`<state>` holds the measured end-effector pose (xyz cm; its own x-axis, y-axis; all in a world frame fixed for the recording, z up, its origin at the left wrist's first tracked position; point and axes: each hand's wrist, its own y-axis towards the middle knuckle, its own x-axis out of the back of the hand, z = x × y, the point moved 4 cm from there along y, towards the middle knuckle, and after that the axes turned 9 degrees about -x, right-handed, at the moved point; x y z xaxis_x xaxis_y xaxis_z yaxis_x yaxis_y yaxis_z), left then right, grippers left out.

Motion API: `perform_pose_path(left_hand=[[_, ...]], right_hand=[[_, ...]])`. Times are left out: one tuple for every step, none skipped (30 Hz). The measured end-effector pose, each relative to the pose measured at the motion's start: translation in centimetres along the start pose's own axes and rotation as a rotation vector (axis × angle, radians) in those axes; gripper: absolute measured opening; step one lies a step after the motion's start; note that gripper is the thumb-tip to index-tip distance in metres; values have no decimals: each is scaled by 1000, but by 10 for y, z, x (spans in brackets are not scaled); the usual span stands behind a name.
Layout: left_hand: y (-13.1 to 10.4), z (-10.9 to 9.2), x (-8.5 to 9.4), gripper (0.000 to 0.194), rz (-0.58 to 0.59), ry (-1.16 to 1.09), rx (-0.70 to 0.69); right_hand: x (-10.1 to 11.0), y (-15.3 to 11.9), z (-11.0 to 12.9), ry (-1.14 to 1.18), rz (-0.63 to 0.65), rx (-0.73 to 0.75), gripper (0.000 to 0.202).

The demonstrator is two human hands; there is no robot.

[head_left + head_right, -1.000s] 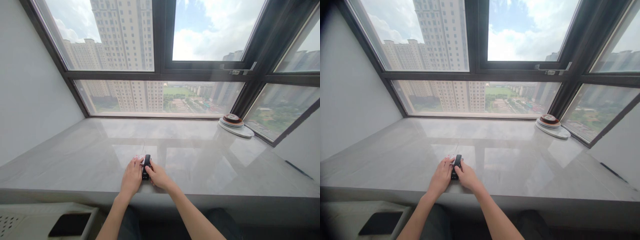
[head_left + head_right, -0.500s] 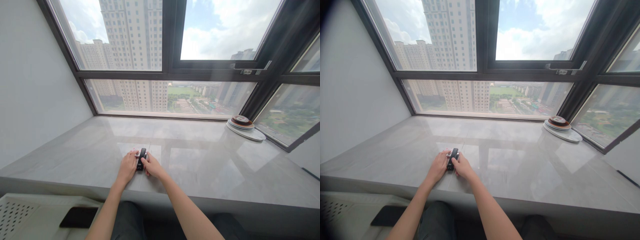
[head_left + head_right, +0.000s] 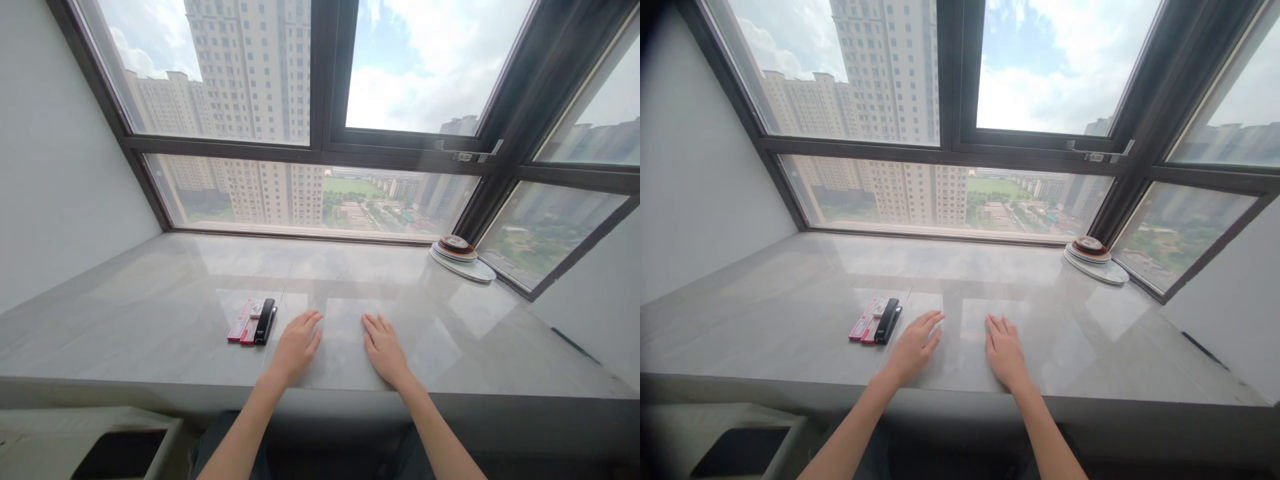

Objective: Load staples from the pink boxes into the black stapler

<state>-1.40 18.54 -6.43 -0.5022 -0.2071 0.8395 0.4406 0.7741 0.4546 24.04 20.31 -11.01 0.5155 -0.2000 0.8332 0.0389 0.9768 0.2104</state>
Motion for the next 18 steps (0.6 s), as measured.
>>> perform_pose_path(left_hand=[[3,-1,-12,47,47,33,18],[4,0,-23,49,88,68,40],[4,2,-32,52,120,99,60],[3,5,-38,53,145,123,76],[1,8,-43,53,163,137,86],[0,10,-45,54,176,145,90],[-2,12,-46,54,184,150,91],[-2,13,-46,54,189,152,89],[-3,13,-45,54,189,153,87],[-3,13,-44,54,188,152,85],[-3,13,-43,54,186,152,84],[-3,12,-42,54,183,151,84],[-2,11,-42,53,180,149,85],[-2,11,-42,53,178,146,86],[-2,10,-41,52,175,142,87],[-2,10,-41,52,173,137,87],[-2,10,-41,52,170,132,85],[-2,9,-40,51,167,125,84]], right_hand=[[1,-4,-1,-96,24,8,55],[0,-7,-1,-170,42,7,56],[-1,-10,1,-226,54,2,58],[-2,-12,3,-266,62,-5,58],[-3,-14,6,-294,67,-16,59],[-3,-14,8,-313,73,-26,59],[-3,-14,9,-325,81,-36,59],[-3,-14,10,-333,90,-45,59],[-3,-14,11,-339,97,-53,60],[-2,-14,11,-342,101,-59,60],[-1,-13,10,-342,102,-62,60],[0,-13,10,-341,102,-63,60],[0,-13,9,-338,101,-62,59],[1,-13,9,-334,99,-60,59],[1,-14,9,-330,97,-58,59],[1,-14,9,-326,96,-58,59],[1,-14,9,-321,96,-58,59],[1,-15,9,-317,96,-59,59]])
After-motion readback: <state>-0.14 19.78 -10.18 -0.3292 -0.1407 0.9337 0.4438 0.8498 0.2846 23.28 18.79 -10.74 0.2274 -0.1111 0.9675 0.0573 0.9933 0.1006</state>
